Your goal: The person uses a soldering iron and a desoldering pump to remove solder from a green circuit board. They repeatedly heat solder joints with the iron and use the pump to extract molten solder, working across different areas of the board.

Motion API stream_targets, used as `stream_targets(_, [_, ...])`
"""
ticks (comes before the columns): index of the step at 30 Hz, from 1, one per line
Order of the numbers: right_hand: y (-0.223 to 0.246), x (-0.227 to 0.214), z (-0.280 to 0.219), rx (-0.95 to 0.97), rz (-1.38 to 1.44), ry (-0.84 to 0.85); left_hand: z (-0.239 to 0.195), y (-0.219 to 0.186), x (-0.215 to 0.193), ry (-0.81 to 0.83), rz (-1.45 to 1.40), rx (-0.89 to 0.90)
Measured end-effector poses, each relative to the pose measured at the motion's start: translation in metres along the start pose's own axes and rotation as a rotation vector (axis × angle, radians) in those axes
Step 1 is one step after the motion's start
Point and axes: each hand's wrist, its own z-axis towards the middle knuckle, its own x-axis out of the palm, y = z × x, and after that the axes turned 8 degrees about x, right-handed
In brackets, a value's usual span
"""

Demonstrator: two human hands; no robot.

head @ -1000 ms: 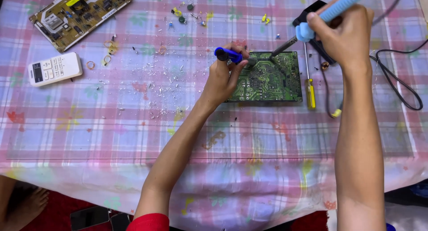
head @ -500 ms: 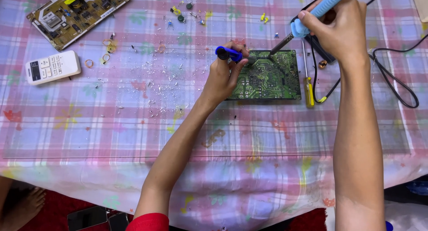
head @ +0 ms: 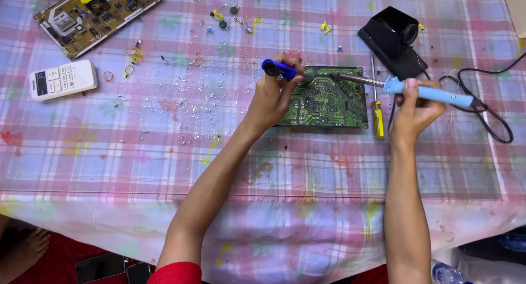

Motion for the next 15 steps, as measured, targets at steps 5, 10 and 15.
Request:
stream_targets(5, [0.027, 0.005, -0.018, -0.186, -0.192, 0.034, 0.003, -0.007, 0.000, 0.020, -0.016, -0.010])
stream_targets(10, [0.028, 0.009, -0.022, -0.251, -0.218, 0.030, 0.001, -0.001, 0.001, 0.015, -0.018, -0.005])
stream_targets(15, [0.024, 0.006, -0.020, -0.168, -0.195, 0.009, 0.001, -0.001, 0.001, 0.008, -0.044, -0.020])
